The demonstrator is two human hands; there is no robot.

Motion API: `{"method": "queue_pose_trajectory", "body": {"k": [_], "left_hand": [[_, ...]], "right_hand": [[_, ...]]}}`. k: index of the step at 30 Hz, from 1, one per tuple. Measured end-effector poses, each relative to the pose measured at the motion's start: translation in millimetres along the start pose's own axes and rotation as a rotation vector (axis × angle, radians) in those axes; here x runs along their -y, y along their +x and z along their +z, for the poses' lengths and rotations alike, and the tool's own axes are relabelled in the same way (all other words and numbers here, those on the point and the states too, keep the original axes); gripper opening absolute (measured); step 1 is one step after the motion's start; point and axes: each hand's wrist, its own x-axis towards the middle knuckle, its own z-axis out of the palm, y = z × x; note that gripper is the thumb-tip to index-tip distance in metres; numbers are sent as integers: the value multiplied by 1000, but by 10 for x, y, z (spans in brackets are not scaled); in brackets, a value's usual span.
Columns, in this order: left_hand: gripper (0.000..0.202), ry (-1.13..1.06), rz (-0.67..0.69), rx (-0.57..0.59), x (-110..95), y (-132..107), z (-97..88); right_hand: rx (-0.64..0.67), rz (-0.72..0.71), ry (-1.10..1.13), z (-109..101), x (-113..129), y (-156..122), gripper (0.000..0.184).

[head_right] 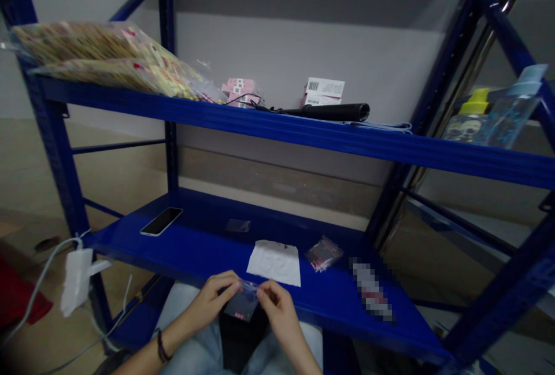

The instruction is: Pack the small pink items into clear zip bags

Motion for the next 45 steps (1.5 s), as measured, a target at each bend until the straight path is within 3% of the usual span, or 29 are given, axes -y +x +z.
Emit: {"method": "queue_pose_trajectory", "body": {"k": [13, 18, 23, 29, 34, 39, 45], "left_hand": [[23, 126, -59, -50, 63, -33, 84], [20, 116, -71, 13, 62, -76, 180], [27, 137, -54, 62, 26, -126, 238], [30, 164, -76, 147, 83, -140, 243], [36, 185, -43, 218, 110, -116, 208], [49, 161, -83, 268, 185, -73, 137], [57, 65, -94, 296, 191, -59, 89]], "right_hand": [[65, -54, -92, -26, 67, -34, 34], [5, -83, -108, 86, 21, -69, 36], [71, -100, -114, 184, 16, -140, 35], [85, -142, -251, 129, 77, -153, 29], [170, -161, -395, 68, 210, -178, 19], [242, -276, -563, 28, 333, -233, 19], [219, -303, -641, 32, 431, -261, 21]]}}
